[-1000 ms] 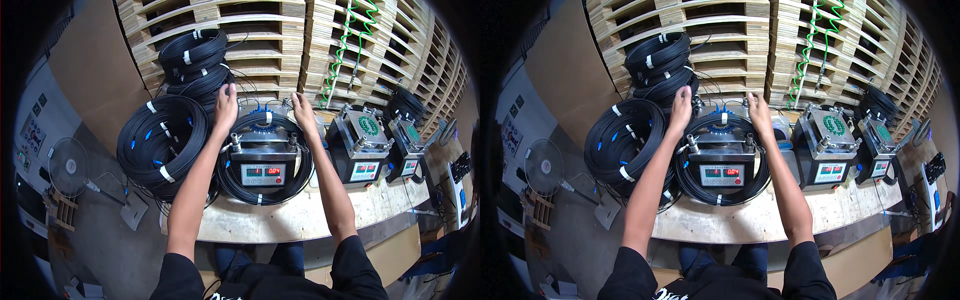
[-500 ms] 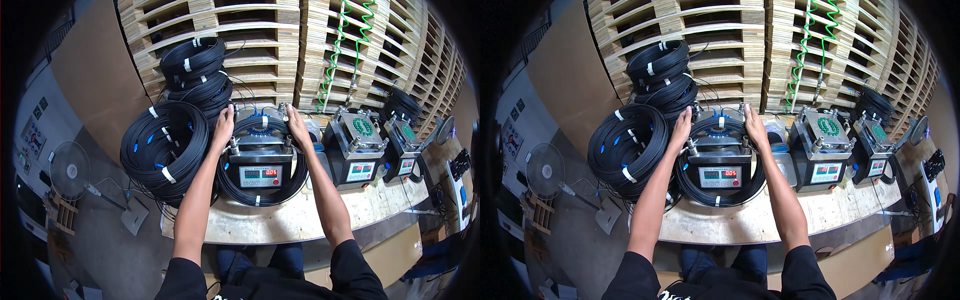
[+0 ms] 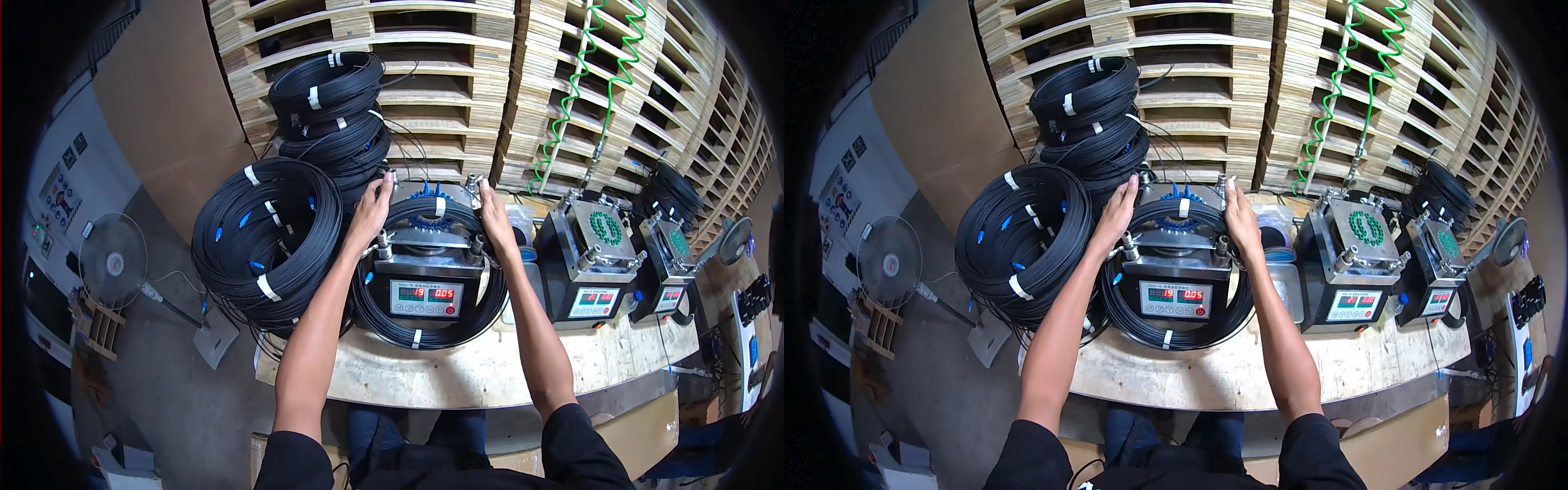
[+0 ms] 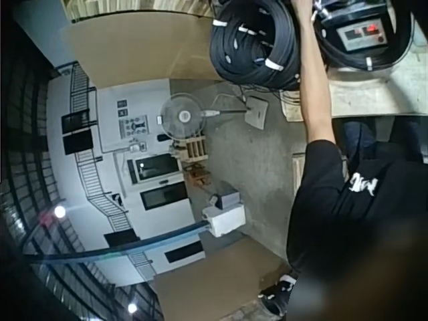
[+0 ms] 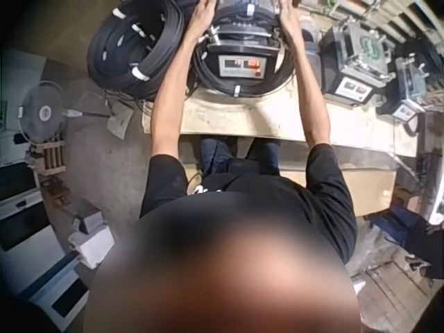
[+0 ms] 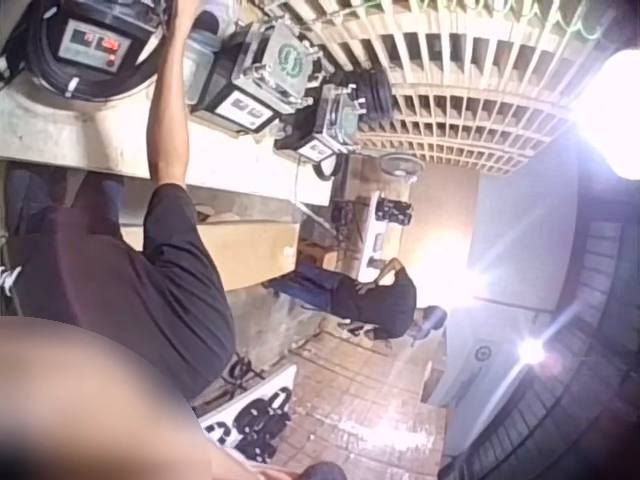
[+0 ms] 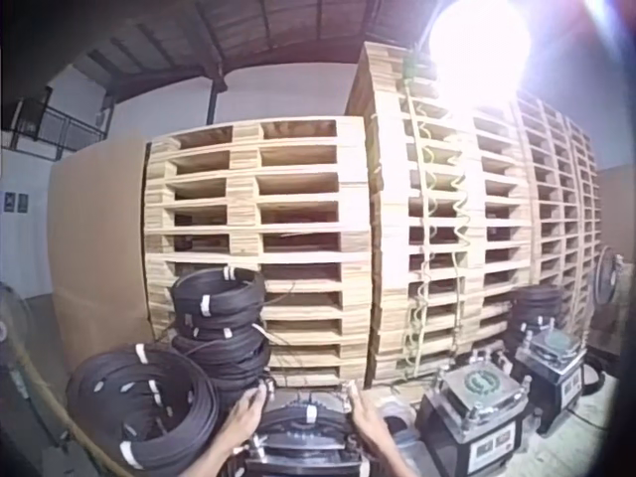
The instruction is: The recorder is winding and securing black cable spools using a specialized industrial machine.
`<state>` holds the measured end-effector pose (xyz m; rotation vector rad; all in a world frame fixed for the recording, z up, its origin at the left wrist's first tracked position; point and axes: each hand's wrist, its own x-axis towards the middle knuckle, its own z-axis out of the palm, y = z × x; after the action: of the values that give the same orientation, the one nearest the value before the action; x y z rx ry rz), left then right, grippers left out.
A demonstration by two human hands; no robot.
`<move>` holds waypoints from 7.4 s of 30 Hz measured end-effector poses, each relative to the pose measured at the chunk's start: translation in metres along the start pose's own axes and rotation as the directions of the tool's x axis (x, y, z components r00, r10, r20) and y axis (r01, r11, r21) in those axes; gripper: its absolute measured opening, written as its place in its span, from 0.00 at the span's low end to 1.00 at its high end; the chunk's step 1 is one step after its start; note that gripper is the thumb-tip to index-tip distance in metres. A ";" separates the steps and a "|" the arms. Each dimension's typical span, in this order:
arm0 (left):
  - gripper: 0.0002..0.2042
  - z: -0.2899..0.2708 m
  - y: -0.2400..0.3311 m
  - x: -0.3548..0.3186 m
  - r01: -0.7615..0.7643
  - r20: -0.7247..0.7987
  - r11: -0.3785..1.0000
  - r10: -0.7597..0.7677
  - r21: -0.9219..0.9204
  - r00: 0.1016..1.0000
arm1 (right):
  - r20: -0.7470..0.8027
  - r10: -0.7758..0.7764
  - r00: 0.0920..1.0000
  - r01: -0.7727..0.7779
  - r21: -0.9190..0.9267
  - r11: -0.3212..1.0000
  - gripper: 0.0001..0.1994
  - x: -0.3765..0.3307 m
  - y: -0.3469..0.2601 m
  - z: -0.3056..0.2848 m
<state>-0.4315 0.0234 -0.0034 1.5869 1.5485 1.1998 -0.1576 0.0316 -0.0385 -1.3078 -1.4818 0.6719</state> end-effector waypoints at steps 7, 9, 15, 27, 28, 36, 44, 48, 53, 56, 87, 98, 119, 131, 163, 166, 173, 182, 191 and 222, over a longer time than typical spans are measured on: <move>0.42 -0.001 -0.015 0.005 -0.017 0.013 0.999 0.017 -0.028 1.000 | 0.053 0.013 0.998 -0.020 0.144 0.989 0.40 -0.008 -0.010 0.001; 0.43 0.002 -0.012 0.005 -0.020 0.040 0.999 0.021 -0.027 0.999 | 0.042 0.023 0.999 -0.028 0.116 0.993 0.41 -0.009 -0.008 -0.002; 0.43 0.001 -0.008 0.003 -0.013 0.061 0.999 0.015 -0.041 0.998 | 0.014 0.019 1.000 -0.019 -0.020 1.000 0.41 -0.010 -0.015 0.001; 0.37 0.000 -0.011 0.005 0.015 0.041 0.999 -0.013 -0.049 0.999 | -0.063 0.033 0.997 -0.044 -0.171 0.984 0.37 0.002 -0.037 0.010; 0.37 -0.002 -0.013 0.005 0.013 0.038 0.999 -0.011 -0.047 0.999 | -0.063 0.030 0.998 -0.041 -0.168 0.985 0.37 0.003 -0.039 0.013; 0.31 -0.004 -0.011 0.004 -0.037 0.056 0.999 0.037 0.001 0.998 | -0.012 0.000 1.000 -0.002 -0.161 0.987 0.38 -0.004 -0.026 -0.002; 0.31 0.005 -0.002 -0.002 -0.140 -0.030 0.986 0.143 0.086 0.989 | -0.038 0.010 0.999 -0.014 -0.109 0.994 0.39 -0.005 -0.033 -0.002; 0.34 0.002 0.005 -0.003 -0.108 -0.010 0.986 0.110 0.130 0.994 | -0.029 0.107 0.994 -0.110 -0.128 0.986 0.35 -0.003 -0.043 0.000; 0.37 0.008 0.016 0.006 -0.080 -0.014 0.987 0.083 0.141 0.996 | -0.003 0.059 0.998 -0.058 -0.184 0.981 0.40 0.008 -0.027 0.004; 0.38 0.012 0.020 0.006 -0.069 -0.074 0.992 0.077 0.104 0.994 | -0.001 0.086 0.996 -0.084 -0.196 0.977 0.40 0.008 -0.032 0.008; 0.42 0.008 0.008 0.000 -0.014 -0.022 0.997 0.015 0.072 1.000 | -0.071 0.121 0.990 -0.131 -0.160 0.978 0.42 0.005 -0.020 0.002; 0.43 0.004 0.001 0.004 0.007 -0.002 0.996 -0.007 0.089 1.000 | -0.071 0.064 0.995 -0.072 -0.129 0.989 0.41 -0.001 -0.026 0.010; 0.40 0.004 -0.002 0.006 -0.003 0.022 0.999 0.003 0.033 1.000 | -0.036 0.106 0.994 -0.111 -0.175 0.978 0.43 0.004 -0.022 0.007; 0.41 0.006 0.006 0.003 -0.013 0.029 0.999 0.011 0.051 1.000 | -0.037 0.121 0.992 -0.126 -0.185 0.975 0.44 0.010 -0.010 0.006; 0.37 0.006 0.003 0.006 -0.020 -0.003 0.998 0.020 0.056 1.000 | -0.064 0.063 0.996 -0.072 -0.150 0.986 0.38 -0.002 -0.024 0.005; 0.37 0.006 -0.004 0.009 -0.031 -0.001 0.998 0.031 0.054 1.000 | -0.074 0.057 0.996 -0.068 -0.157 0.985 0.37 -0.004 -0.032 0.005; 0.36 0.005 -0.002 0.008 -0.023 0.001 0.998 0.023 0.065 1.000 | -0.091 0.091 0.992 -0.107 -0.196 0.975 0.36 -0.005 -0.028 0.003; 0.33 0.002 0.011 -0.002 0.003 0.008 1.000 -0.003 0.009 1.000 | -0.077 0.066 0.995 -0.080 -0.195 0.978 0.35 -0.006 -0.026 0.005; 0.33 0.004 -0.002 0.006 -0.056 0.035 0.998 0.056 -0.002 0.998 | -0.106 0.011 0.994 -0.029 -0.170 0.985 0.33 -0.007 -0.029 0.004; 0.34 0.007 0.002 0.004 -0.022 0.009 0.997 0.021 0.080 1.000 | -0.086 0.076 0.993 -0.087 -0.137 0.987 0.35 -0.011 -0.036 0.000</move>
<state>-0.4249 0.0278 -0.0041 1.6618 1.5962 1.1545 -0.1724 0.0119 -0.0096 -1.4931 -1.4376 0.5684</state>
